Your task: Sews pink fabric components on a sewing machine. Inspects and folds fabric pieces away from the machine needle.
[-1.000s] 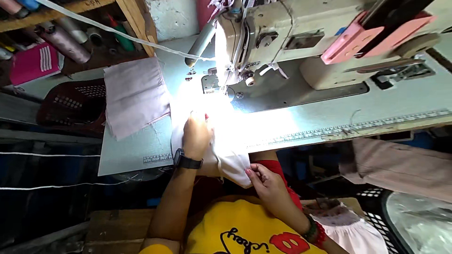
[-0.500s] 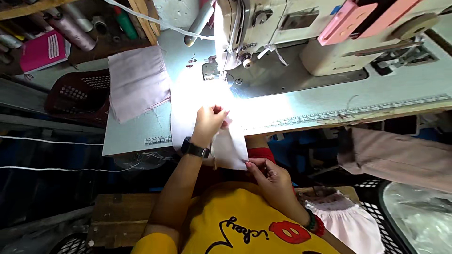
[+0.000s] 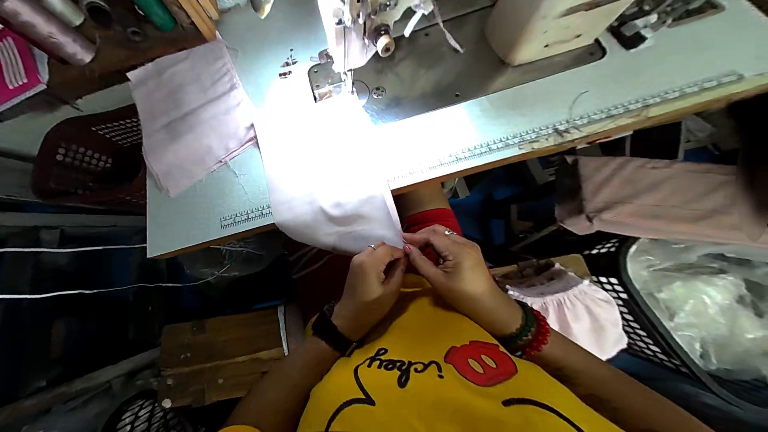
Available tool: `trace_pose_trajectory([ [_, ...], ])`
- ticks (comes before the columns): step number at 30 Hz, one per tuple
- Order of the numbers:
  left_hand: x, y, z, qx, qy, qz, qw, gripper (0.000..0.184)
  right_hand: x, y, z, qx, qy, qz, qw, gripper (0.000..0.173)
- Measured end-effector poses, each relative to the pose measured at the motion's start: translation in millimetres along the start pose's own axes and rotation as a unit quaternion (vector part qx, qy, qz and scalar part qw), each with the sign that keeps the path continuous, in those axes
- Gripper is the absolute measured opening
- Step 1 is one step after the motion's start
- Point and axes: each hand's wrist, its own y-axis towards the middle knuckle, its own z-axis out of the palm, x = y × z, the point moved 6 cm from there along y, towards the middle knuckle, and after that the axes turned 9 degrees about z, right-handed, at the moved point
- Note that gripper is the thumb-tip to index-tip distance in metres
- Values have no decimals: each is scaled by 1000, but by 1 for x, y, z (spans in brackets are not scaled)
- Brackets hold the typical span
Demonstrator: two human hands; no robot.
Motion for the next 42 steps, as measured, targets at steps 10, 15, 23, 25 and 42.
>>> trace_pose_trajectory([
  [10, -4, -3, -7, 24, -159, -109, 981, 14, 23, 6, -16, 112, -212, -266, 934, 32],
  [15, -11, 12, -24, 98, -168, -134, 972, 14, 25, 21, -16, 114, -205, -348, 907, 27],
  [23, 38, 150, -77, 106, 330, 51, 937, 58, 33, 27, -27, 121, -213, -337, 909, 25],
  [25, 55, 155, -66, 129, 369, 41, 919, 64, 19, 31, -27, 125, -214, -314, 917, 24],
  [42, 56, 146, -67, 154, 295, 93, 938, 24, 8, 104, -1, 87, -187, -260, 943, 22],
])
